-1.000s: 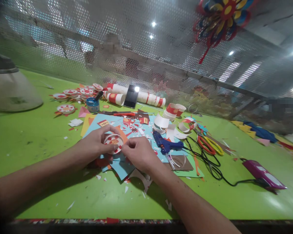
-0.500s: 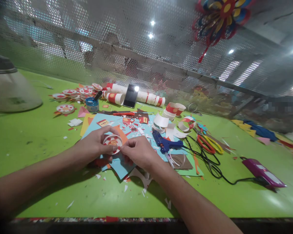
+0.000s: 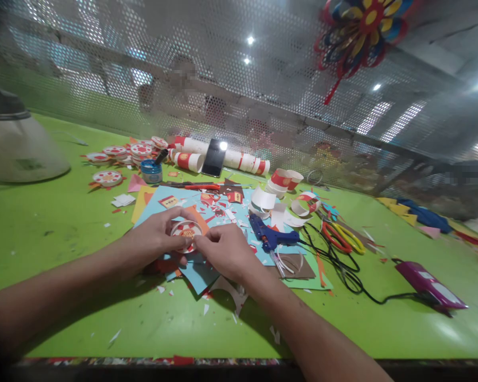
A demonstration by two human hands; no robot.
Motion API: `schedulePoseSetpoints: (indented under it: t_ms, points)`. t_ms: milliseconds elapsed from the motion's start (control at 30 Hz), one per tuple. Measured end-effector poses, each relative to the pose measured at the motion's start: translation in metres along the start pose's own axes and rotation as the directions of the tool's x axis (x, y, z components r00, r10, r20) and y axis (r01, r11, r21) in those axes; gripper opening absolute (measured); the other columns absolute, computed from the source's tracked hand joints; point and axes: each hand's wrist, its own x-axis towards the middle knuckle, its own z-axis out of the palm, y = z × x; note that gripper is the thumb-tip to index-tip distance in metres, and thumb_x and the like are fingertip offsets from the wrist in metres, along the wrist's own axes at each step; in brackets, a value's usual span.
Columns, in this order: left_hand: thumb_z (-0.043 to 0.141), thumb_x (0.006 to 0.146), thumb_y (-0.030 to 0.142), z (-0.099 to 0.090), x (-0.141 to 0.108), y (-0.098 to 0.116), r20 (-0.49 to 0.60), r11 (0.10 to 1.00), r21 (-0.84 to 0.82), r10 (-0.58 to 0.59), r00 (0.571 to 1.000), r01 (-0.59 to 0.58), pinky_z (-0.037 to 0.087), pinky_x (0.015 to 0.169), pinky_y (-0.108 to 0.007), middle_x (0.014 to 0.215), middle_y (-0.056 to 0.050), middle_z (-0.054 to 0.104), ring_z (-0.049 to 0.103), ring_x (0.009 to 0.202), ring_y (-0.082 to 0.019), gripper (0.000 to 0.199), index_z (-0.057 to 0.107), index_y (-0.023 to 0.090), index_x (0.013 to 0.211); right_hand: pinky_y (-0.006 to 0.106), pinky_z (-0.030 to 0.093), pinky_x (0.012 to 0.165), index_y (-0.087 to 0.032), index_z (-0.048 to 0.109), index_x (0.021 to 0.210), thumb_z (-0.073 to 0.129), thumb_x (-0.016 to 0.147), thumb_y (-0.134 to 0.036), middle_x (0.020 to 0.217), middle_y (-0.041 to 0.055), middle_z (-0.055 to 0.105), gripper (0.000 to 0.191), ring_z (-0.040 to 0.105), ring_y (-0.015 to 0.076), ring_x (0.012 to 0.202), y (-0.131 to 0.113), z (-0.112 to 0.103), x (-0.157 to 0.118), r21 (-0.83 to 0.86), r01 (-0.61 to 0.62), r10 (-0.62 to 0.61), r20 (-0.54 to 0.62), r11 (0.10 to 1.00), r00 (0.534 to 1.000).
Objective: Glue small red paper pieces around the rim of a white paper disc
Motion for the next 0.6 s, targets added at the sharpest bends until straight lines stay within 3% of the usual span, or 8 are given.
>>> schedulePoseSetpoints:
  t_ms: [333,500,600]
  points:
    - [0.061,0.073,0.009,-0.0021,0.0021,-0.0028,0.003,1.0,0.005,-0.011,1.0,0.011,0.042,0.037,-0.018,0.061,0.002,0.061,0.061,0.043,-0.014,0.027,0.05,0.02,0.095,0.024,0.034,0.05,-0.019,0.055,0.05,0.056,0.083,-0.027,0.047,-0.0021,0.055,0.034,0.047,0.0111,0.048,-0.0041,-0.0028,-0.0057,-0.14,0.111,-0.125,-0.096,0.984,0.988]
    - [0.06,0.071,0.007,-0.0024,0.0018,-0.001,0.014,0.998,-0.045,-0.038,0.999,0.038,0.042,0.037,-0.019,0.056,0.003,0.061,0.059,0.041,-0.013,0.033,0.049,0.02,0.1,0.025,0.037,0.055,-0.017,0.061,0.059,0.057,0.081,-0.019,0.057,-0.0015,0.059,0.022,0.05,0.0115,0.055,0.0004,-0.0072,-0.0053,-0.239,0.279,-0.336,-0.25,0.93,0.908]
    - [0.06,0.072,0.007,-0.003,0.0027,-0.0016,0.024,0.998,-0.052,-0.041,0.999,0.042,0.042,0.037,-0.019,0.058,0.003,0.061,0.06,0.042,-0.014,0.033,0.049,0.02,0.099,0.026,0.041,0.058,-0.016,0.066,0.069,0.057,0.081,-0.013,0.066,0.0004,0.063,0.016,0.054,0.0124,0.06,0.0014,-0.0078,-0.0061,-0.274,0.365,-0.43,-0.232,0.89,0.873]
